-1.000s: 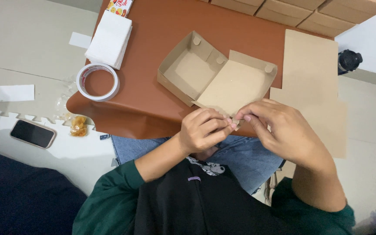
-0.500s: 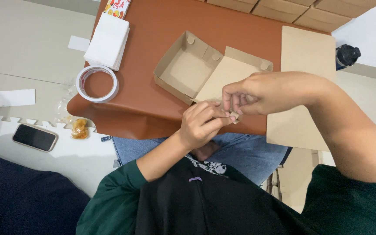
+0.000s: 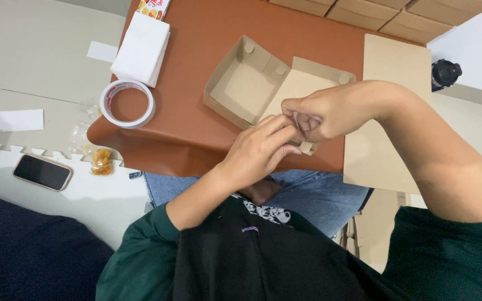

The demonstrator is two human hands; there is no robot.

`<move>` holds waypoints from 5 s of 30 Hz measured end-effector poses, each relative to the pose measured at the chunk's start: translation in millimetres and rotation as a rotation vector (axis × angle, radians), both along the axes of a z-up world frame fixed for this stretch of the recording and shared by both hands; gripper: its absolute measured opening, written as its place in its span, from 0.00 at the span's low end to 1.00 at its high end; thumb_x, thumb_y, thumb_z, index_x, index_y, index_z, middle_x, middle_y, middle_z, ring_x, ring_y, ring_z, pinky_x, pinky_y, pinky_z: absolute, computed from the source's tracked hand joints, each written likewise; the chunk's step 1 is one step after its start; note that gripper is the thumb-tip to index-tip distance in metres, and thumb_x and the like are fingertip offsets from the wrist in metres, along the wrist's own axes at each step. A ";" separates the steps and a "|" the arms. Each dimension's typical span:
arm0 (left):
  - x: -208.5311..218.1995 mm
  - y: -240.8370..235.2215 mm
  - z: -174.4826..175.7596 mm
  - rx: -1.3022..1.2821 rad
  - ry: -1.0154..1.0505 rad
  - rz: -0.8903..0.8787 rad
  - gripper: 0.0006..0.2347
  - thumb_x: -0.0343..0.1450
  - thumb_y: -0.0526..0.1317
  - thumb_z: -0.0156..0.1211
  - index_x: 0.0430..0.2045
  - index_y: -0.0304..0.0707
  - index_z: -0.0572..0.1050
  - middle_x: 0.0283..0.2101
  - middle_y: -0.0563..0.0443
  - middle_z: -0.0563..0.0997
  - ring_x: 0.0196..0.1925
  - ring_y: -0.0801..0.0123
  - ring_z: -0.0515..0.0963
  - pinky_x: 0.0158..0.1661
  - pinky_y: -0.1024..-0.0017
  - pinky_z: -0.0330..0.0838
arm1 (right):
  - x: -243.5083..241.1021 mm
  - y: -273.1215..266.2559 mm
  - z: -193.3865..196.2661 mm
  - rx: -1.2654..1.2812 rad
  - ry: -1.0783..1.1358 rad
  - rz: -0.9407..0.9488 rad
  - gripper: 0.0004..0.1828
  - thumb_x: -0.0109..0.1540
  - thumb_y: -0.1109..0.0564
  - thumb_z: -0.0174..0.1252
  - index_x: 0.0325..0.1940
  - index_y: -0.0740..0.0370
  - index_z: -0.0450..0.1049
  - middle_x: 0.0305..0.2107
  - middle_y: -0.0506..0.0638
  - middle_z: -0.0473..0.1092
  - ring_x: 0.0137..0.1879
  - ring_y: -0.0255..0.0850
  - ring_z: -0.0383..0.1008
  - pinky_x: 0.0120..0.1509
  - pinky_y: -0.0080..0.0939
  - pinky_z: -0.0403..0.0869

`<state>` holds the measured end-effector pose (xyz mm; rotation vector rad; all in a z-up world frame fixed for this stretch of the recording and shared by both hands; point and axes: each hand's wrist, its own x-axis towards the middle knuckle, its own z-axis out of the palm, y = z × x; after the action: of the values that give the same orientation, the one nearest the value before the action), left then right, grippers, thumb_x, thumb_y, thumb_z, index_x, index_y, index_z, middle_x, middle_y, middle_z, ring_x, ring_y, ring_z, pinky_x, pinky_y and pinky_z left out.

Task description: The person assembles a flat cardboard box by folding the flaps and tucking the tabs into the slots to form the container. They then place a white rectangular item inside the box and close the lid.

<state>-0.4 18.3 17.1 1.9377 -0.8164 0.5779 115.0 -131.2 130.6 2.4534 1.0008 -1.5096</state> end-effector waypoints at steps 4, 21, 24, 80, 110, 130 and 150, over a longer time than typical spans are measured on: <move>1.4 0.0 -7.5 0.022 0.075 0.011 0.08 0.72 0.40 0.60 0.33 0.36 0.70 0.36 0.46 0.72 0.41 0.50 0.76 0.39 0.58 0.73 | 1.1 5.0 -2.8 -0.046 -0.026 0.070 0.22 0.55 0.58 0.51 0.55 0.53 0.65 0.31 0.50 0.80 0.40 0.44 0.79 0.44 0.44 0.75; 2.6 -5.7 -4.0 -0.156 0.205 0.036 0.04 0.72 0.43 0.62 0.35 0.50 0.75 0.34 0.56 0.76 0.44 0.59 0.76 0.50 0.60 0.66 | -14.4 9.7 18.1 -0.007 -0.214 0.022 0.16 0.59 0.58 0.49 0.49 0.52 0.75 0.32 0.50 0.80 0.43 0.48 0.80 0.46 0.48 0.76; -0.5 -14.2 -2.3 -0.186 0.247 0.141 0.04 0.73 0.42 0.59 0.30 0.49 0.73 0.34 0.64 0.77 0.41 0.70 0.75 0.50 0.69 0.54 | -22.3 -28.6 19.1 0.350 -0.327 0.151 0.15 0.66 0.40 0.47 0.38 0.47 0.75 0.31 0.41 0.78 0.45 0.42 0.76 0.62 0.48 0.64; 17.8 55.3 -65.3 0.215 -0.161 0.413 0.07 0.74 0.36 0.60 0.43 0.37 0.79 0.49 0.46 0.78 0.57 0.55 0.77 0.59 0.58 0.70 | -65.5 -55.9 -139.5 0.932 -1.122 -0.308 0.15 0.61 0.44 0.69 0.40 0.56 0.79 0.50 0.50 0.71 0.67 0.53 0.68 0.70 0.58 0.62; -10.2 208.0 -47.7 0.336 0.330 0.958 0.12 0.77 0.38 0.54 0.53 0.38 0.78 0.54 0.45 0.79 0.63 0.58 0.72 0.65 0.50 0.53 | 13.1 246.7 -165.4 1.190 -0.516 -0.391 0.03 0.57 0.64 0.65 0.33 0.61 0.78 0.28 0.55 0.73 0.40 0.51 0.79 0.39 0.44 0.81; 28.4 110.4 -6.9 -0.645 0.482 0.271 0.26 0.72 0.26 0.62 0.65 0.36 0.59 0.37 0.45 0.76 0.36 0.69 0.81 0.40 0.73 0.78 | -73.5 24.8 -84.3 1.433 -1.077 -0.750 0.07 0.62 0.71 0.65 0.44 0.71 0.75 0.31 0.55 0.76 0.34 0.49 0.78 0.41 0.44 0.77; 128.5 2.8 -65.7 1.042 -0.034 0.492 0.07 0.55 0.28 0.71 0.16 0.43 0.81 0.18 0.51 0.77 0.27 0.64 0.71 0.42 0.62 0.54 | 21.3 -48.2 -203.0 0.468 -1.174 -0.155 0.09 0.60 0.61 0.67 0.25 0.58 0.76 0.19 0.45 0.69 0.33 0.41 0.63 0.44 0.42 0.55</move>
<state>128.1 21.0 -48.6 3.1446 -0.7131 0.5022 136.4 -179.4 -72.4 2.9775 0.9026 0.3479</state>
